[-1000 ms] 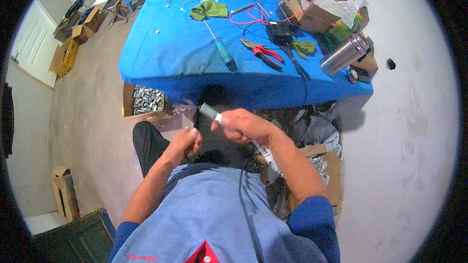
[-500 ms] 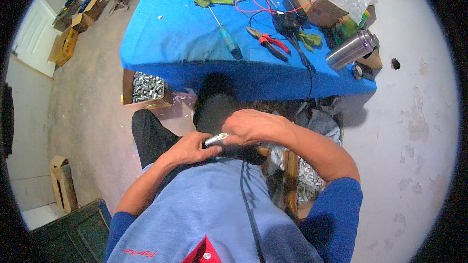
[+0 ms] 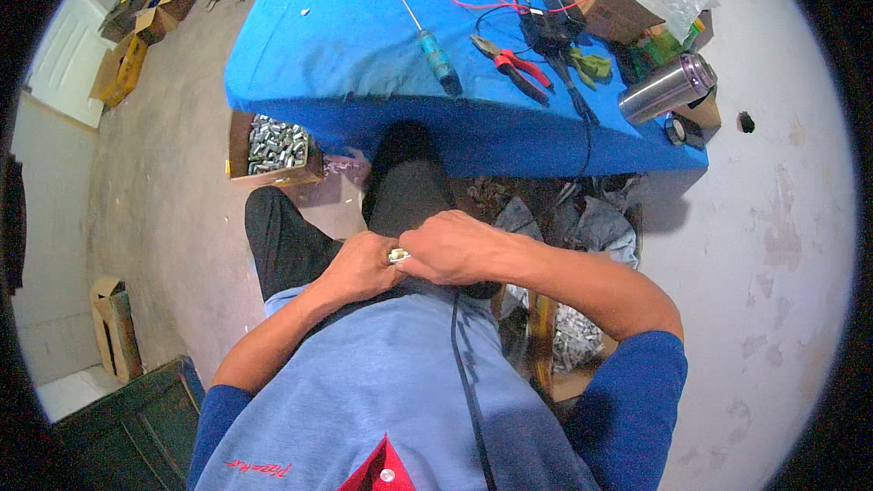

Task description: The person assembles a metal fixture by hand, inserting internal components and using a screwdriver to tighten screws and pliers to adjust metal tabs.

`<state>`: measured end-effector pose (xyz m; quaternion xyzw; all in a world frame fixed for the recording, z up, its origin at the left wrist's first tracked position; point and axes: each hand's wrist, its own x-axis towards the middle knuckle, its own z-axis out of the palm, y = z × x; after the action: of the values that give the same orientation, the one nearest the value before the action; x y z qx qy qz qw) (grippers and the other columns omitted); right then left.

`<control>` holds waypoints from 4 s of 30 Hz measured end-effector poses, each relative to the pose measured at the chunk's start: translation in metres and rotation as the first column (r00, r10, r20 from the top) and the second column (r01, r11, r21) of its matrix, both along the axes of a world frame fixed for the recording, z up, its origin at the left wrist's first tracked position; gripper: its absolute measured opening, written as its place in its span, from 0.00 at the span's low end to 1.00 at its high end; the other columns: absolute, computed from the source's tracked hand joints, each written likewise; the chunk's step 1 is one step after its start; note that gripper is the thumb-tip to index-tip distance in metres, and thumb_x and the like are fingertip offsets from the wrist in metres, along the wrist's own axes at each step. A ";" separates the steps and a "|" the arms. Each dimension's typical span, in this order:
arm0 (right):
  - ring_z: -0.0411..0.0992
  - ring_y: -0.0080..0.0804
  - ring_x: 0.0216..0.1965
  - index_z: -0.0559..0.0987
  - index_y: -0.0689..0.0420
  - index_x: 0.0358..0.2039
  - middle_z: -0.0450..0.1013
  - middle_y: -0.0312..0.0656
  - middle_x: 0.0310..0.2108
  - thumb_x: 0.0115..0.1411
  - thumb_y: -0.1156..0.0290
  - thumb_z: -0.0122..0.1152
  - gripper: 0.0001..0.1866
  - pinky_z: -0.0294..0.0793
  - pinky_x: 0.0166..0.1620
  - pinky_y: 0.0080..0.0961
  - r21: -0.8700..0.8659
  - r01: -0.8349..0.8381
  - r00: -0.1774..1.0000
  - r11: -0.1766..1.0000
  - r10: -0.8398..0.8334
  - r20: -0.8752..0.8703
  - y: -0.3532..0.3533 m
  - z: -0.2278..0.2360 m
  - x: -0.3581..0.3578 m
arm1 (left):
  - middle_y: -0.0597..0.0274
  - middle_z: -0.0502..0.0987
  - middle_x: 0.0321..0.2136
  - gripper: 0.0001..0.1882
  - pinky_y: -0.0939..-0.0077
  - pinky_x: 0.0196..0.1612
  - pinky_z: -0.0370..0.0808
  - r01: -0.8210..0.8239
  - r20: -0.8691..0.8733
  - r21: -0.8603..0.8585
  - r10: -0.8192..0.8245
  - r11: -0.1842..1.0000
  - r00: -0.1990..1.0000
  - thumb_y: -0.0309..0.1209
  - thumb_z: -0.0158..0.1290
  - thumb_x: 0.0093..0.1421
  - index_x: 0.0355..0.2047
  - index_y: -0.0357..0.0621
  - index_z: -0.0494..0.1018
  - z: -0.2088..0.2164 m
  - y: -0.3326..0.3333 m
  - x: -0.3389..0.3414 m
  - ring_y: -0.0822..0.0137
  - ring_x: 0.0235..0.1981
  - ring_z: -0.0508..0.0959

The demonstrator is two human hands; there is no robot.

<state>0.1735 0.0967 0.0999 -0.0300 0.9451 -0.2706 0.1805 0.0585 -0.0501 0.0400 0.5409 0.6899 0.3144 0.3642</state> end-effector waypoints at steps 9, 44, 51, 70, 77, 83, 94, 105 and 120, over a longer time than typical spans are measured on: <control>0.69 0.58 0.24 0.72 0.61 0.27 0.69 0.55 0.20 0.63 0.60 0.55 0.16 0.65 0.27 0.45 -0.339 0.098 0.991 0.936 -0.122 -0.049 -0.016 -0.012 0.024 | 0.39 0.75 0.22 0.15 0.56 0.29 0.72 0.050 0.235 -0.075 -0.031 0.996 0.971 0.38 0.57 0.52 0.24 0.35 0.76 0.013 -0.021 0.004 0.42 0.25 0.77; 0.73 0.56 0.31 0.71 0.61 0.30 0.72 0.55 0.26 0.64 0.58 0.52 0.17 0.71 0.32 0.48 -0.096 0.057 0.997 0.994 -0.061 -0.045 -0.030 0.001 0.026 | 0.44 0.78 0.22 0.15 0.62 0.28 0.72 0.017 0.352 -0.220 0.063 0.975 0.934 0.37 0.59 0.53 0.26 0.34 0.78 0.015 -0.032 0.008 0.59 0.22 0.79; 0.72 0.50 0.29 0.70 0.60 0.32 0.68 0.49 0.27 0.62 0.61 0.55 0.13 0.71 0.29 0.43 -0.052 0.048 0.976 0.997 -0.058 -0.212 -0.026 -0.004 0.032 | 0.67 0.72 0.16 0.15 0.75 0.23 0.65 0.077 0.570 -0.167 0.033 0.983 0.821 0.36 0.59 0.54 0.19 0.36 0.74 0.005 -0.029 0.005 0.78 0.20 0.67; 0.72 0.55 0.29 0.70 0.60 0.28 0.70 0.53 0.25 0.62 0.64 0.54 0.13 0.71 0.30 0.47 -0.151 0.348 0.864 0.925 -0.379 -0.333 -0.043 -0.070 0.023 | 0.73 0.66 0.16 0.08 0.80 0.19 0.54 -0.124 0.751 -0.341 0.349 0.932 0.561 0.31 0.54 0.56 0.22 0.45 0.71 -0.024 -0.028 0.003 0.81 0.17 0.60; 0.72 0.55 0.30 0.71 0.60 0.29 0.71 0.53 0.26 0.62 0.62 0.53 0.13 0.71 0.32 0.47 0.023 0.553 0.814 0.833 -0.534 -0.230 -0.038 -0.096 0.016 | 0.68 0.72 0.18 0.11 0.74 0.27 0.69 -0.088 0.457 -0.154 0.150 0.984 0.877 0.32 0.56 0.55 0.21 0.37 0.73 -0.010 -0.015 0.027 0.79 0.23 0.69; 0.73 0.53 0.31 0.74 0.60 0.33 0.71 0.52 0.28 0.65 0.66 0.51 0.10 0.70 0.32 0.42 -0.240 0.799 0.470 0.551 -0.822 -0.322 -0.037 -0.065 0.060 | 0.74 0.66 0.15 0.16 0.77 0.21 0.61 -0.170 0.528 -0.216 0.261 0.962 0.808 0.37 0.56 0.56 0.17 0.42 0.69 -0.015 -0.015 0.018 0.81 0.19 0.62; 0.72 0.48 0.48 0.75 0.63 0.49 0.75 0.53 0.45 0.58 0.60 0.62 0.23 0.70 0.51 0.39 0.435 0.883 0.287 -0.174 -0.533 -0.796 0.079 -0.091 0.372 | 0.76 0.64 0.15 0.18 0.77 0.21 0.59 -0.096 0.551 -0.054 0.110 0.994 0.827 0.37 0.56 0.59 0.17 0.41 0.68 -0.001 -0.009 0.031 0.82 0.19 0.61; 0.67 0.15 0.27 0.78 0.62 0.30 0.73 0.31 0.24 0.62 0.66 0.62 0.11 0.67 0.30 0.17 -0.635 0.688 0.469 0.352 -0.883 0.019 -0.061 -0.037 0.060 | 0.59 0.75 0.17 0.15 0.72 0.25 0.70 -0.143 0.244 -0.023 0.145 0.989 0.959 0.36 0.57 0.57 0.29 0.32 0.77 0.001 -0.007 0.039 0.77 0.21 0.71; 0.68 0.15 0.27 0.79 0.62 0.32 0.74 0.33 0.25 0.65 0.67 0.57 0.11 0.69 0.30 0.17 -0.733 0.593 0.507 0.333 -0.862 0.018 -0.042 -0.039 0.043 | 0.56 0.72 0.17 0.16 0.68 0.25 0.68 -0.157 0.496 -0.064 0.168 0.986 0.852 0.36 0.56 0.56 0.24 0.32 0.73 -0.013 -0.011 0.029 0.71 0.20 0.70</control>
<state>0.2166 0.0551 0.0607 0.2940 0.7034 -0.6238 -0.1722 0.0877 -0.0606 0.0270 0.3771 0.6188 0.4656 0.5080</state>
